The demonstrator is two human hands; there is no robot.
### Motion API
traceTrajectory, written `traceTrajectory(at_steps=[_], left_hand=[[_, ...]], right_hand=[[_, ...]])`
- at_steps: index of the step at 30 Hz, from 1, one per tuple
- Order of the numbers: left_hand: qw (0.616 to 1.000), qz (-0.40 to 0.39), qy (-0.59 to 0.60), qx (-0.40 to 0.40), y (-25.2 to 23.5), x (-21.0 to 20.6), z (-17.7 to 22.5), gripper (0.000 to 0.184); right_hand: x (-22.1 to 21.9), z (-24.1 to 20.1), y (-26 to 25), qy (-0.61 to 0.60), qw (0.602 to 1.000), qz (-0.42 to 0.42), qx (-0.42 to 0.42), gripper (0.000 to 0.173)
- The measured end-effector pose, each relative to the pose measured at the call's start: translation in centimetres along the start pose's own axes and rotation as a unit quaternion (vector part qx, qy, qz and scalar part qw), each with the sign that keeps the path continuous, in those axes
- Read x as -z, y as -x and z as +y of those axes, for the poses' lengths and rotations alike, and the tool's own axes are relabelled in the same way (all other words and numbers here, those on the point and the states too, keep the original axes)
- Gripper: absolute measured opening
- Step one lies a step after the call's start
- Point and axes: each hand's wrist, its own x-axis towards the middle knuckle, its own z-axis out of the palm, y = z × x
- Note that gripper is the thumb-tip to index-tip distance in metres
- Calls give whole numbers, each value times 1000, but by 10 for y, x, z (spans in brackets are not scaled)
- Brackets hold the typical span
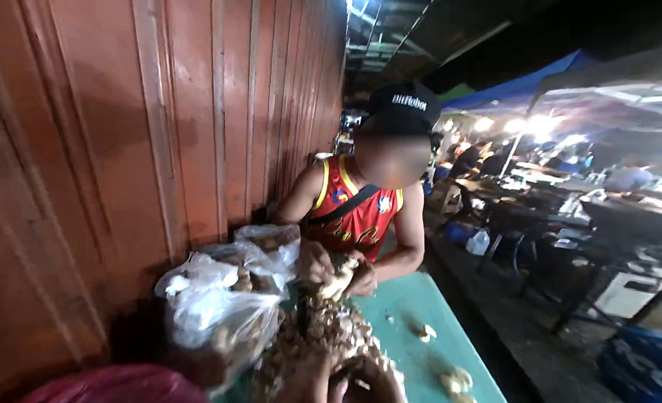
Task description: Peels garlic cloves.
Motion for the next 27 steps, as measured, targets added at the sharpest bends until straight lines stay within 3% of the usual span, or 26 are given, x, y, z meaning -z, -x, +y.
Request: traceTrajectory(at_steps=[3,9,14,18,22,27], left_hand=[[999,26,-22,10,3,-1,10,33],[994,-47,-64,70,-16,9,27,37],[997,-18,-40,66,-25,3,28,42],[998,33,-30,52,-25,-3,13,39],[997,13,-33,64,-25,0,-2,35],[999,32,5,9,-22,-8,1,48]], right_hand=[[-3,-3,5,-49,998,-9,30,24],[-7,-1,4,-128,989,67,38,21],[3,-7,0,-36,985,144,82,18],[20,-6,-5,26,981,188,44,22],[22,-10,-7,-97,978,183,-32,22],[17,-16,-3,-250,948,172,-95,19]])
